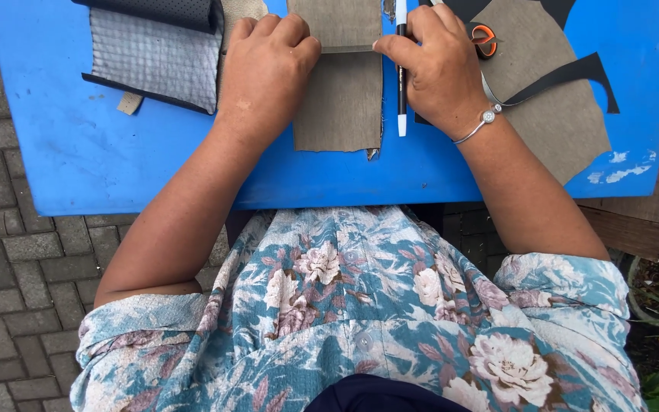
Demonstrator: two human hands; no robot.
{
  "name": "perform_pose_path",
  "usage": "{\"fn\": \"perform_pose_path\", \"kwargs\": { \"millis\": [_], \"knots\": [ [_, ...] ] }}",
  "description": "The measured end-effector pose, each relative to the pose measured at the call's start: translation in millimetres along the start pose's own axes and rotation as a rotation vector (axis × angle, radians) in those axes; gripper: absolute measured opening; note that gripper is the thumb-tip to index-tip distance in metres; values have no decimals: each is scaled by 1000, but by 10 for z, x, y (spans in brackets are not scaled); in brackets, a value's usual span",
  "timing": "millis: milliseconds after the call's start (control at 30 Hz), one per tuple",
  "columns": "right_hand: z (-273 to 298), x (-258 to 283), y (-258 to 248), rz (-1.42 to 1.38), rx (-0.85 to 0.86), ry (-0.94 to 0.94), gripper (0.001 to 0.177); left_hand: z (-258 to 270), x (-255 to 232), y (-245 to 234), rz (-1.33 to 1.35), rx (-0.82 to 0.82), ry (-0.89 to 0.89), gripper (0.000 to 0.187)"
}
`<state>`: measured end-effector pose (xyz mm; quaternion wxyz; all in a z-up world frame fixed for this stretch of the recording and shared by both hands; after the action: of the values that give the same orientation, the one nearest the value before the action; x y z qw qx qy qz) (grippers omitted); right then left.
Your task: Marking leather pieces using a metal ruler and a white marker on a blue work table.
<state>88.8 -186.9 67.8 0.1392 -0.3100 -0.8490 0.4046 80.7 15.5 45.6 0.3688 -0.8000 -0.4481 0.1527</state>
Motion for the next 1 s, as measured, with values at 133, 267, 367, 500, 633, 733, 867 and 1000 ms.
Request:
{"fn": "perform_pose_path", "kwargs": {
  "millis": [133,267,367,500,633,733,867,1000],
  "knots": [
    [53,92,21,-17,62,1,26,153,-91,128,21,60,-19,15],
    [43,114,15,13,88,-18,20,175,-191,158,12,180,-64,17],
    [51,101,36,-2,144,-21,21,152,-327,76,-6,252,-106,28],
    [-214,107,-74,-306,131,140,35,166,-463,32,-32,320,-137,58],
    [-461,89,117,-691,29,348,23,232,-510,60,-45,394,-169,67],
    [-584,142,364,-757,11,362,17,255,-520,64,-19,413,-192,67],
    [-678,239,559,-798,57,323,13,290,-541,92,-43,413,-223,78],
    [-686,213,570,-798,38,289,12,340,-553,127,-51,415,-224,76]
  ]
}}
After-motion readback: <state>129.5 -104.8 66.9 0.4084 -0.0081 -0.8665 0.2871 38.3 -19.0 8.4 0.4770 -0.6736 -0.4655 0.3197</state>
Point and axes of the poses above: each hand's wrist, its own z-axis away from the middle knuckle, its own y-axis out of the palm, x = y × z, the point moved 7 cm from there along -z, towards the middle knuckle, and after that the axes turned 12 degrees about -x, right-handed, at the moved point
